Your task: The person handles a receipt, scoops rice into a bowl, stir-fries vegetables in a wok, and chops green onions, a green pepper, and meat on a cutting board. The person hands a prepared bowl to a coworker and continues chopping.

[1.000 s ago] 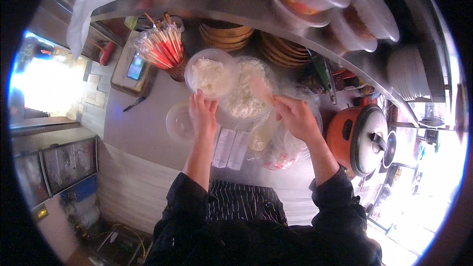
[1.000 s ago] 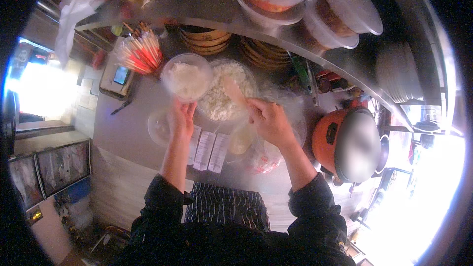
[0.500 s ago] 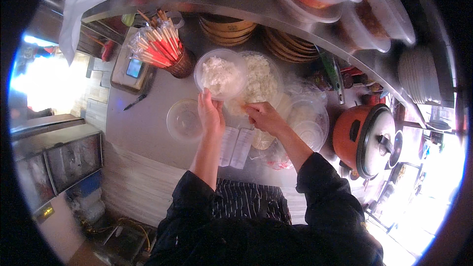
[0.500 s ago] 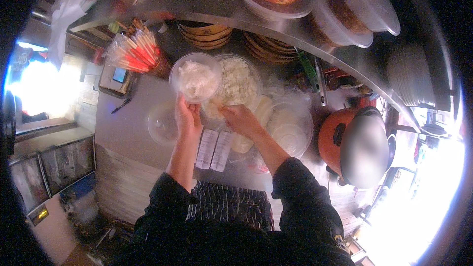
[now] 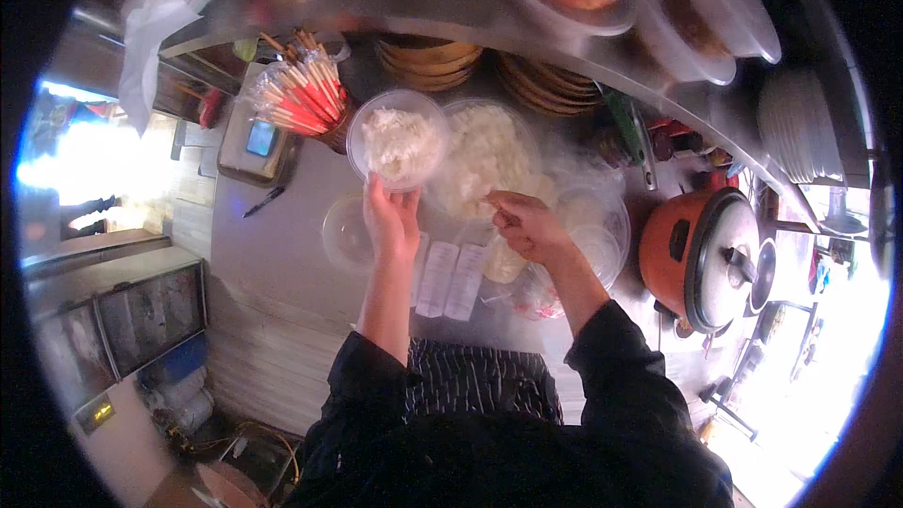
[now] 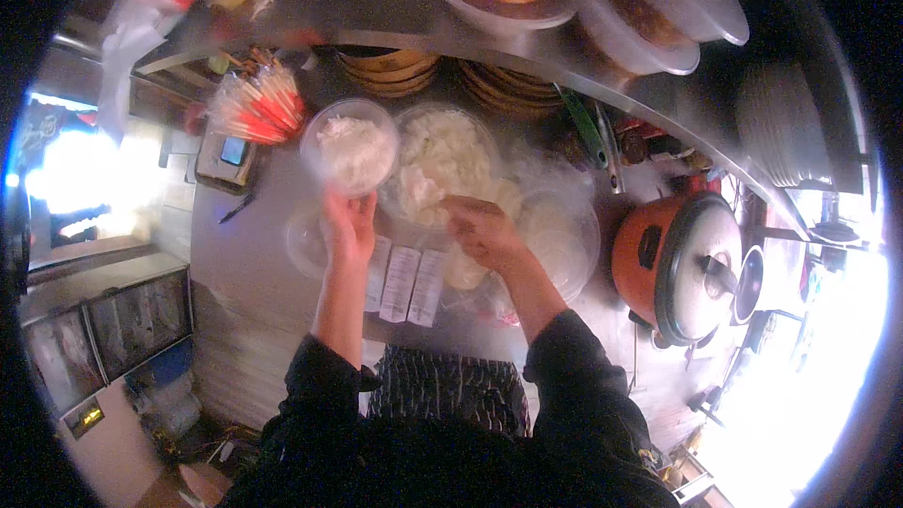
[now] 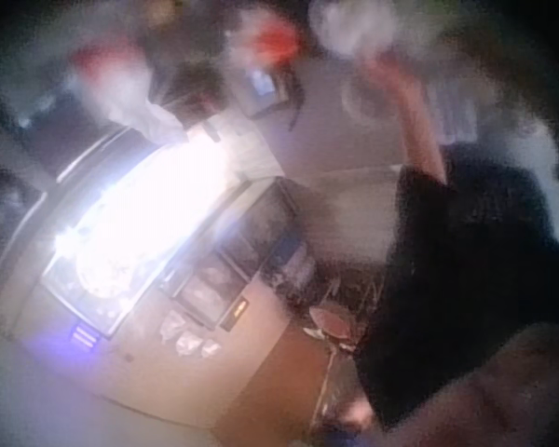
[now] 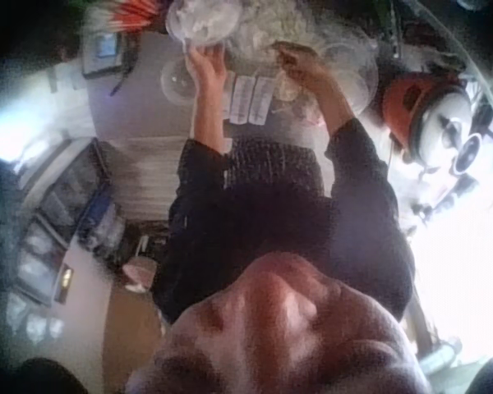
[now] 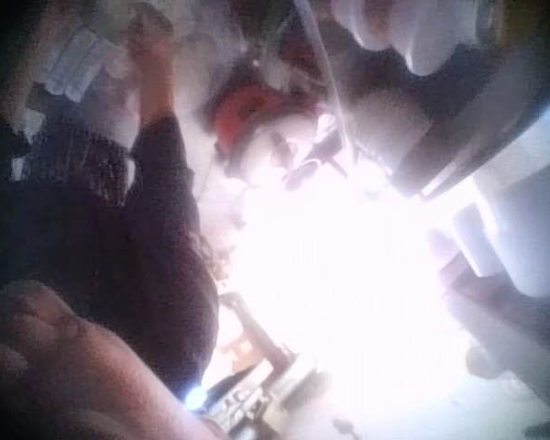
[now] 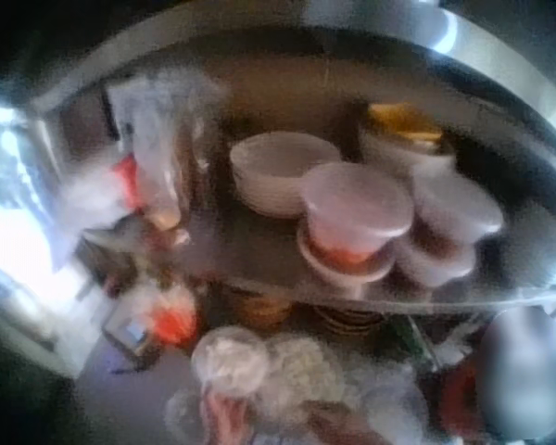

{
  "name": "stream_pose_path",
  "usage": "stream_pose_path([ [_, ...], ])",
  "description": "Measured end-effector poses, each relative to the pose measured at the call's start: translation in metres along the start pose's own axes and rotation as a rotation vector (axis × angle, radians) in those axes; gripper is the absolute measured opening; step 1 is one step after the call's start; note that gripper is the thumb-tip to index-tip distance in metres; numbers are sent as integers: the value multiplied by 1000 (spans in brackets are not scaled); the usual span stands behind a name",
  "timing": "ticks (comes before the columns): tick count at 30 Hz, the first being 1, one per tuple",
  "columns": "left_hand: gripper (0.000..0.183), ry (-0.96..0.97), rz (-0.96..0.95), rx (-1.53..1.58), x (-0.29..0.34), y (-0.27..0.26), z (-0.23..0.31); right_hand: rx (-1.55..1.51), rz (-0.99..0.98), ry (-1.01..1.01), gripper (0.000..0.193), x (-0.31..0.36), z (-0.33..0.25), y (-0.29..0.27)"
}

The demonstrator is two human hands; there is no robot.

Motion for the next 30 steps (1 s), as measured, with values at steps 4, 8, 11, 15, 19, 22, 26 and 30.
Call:
stream_pose_path([
  [4,47,20,-103,8,6,-6,6,101,38,-103,32,50,-32,0],
  [8,44,6,-117,-77,28,3,-5,285,69,-320,34,76,-46,30],
  [11,42,-26,-121,-90,47,16,-21,787,199,-681,38,68,-44,65],
  [15,45,-71,-139,-22,59,22,-24,1125,370,-848,44,76,-48,77],
  [19,41,-36,-163,2,67,19,-26,1323,409,-876,43,89,-43,78],
  [22,40,-32,-168,-148,72,19,-32,1508,423,-764,44,84,-25,91],
  [26,42,-71,-160,-49,70,16,-31,1447,292,-743,46,85,-19,96],
  [30,39,-37,-145,-35,66,8,-23,1221,280,-931,45,90,-41,89],
])
Point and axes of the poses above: each hand's wrist, its own x-axis away from the middle knuckle, its own y-axis out of the palm, z = x × y, the point moved 1 cm from there along -x, towards the middle knuckle
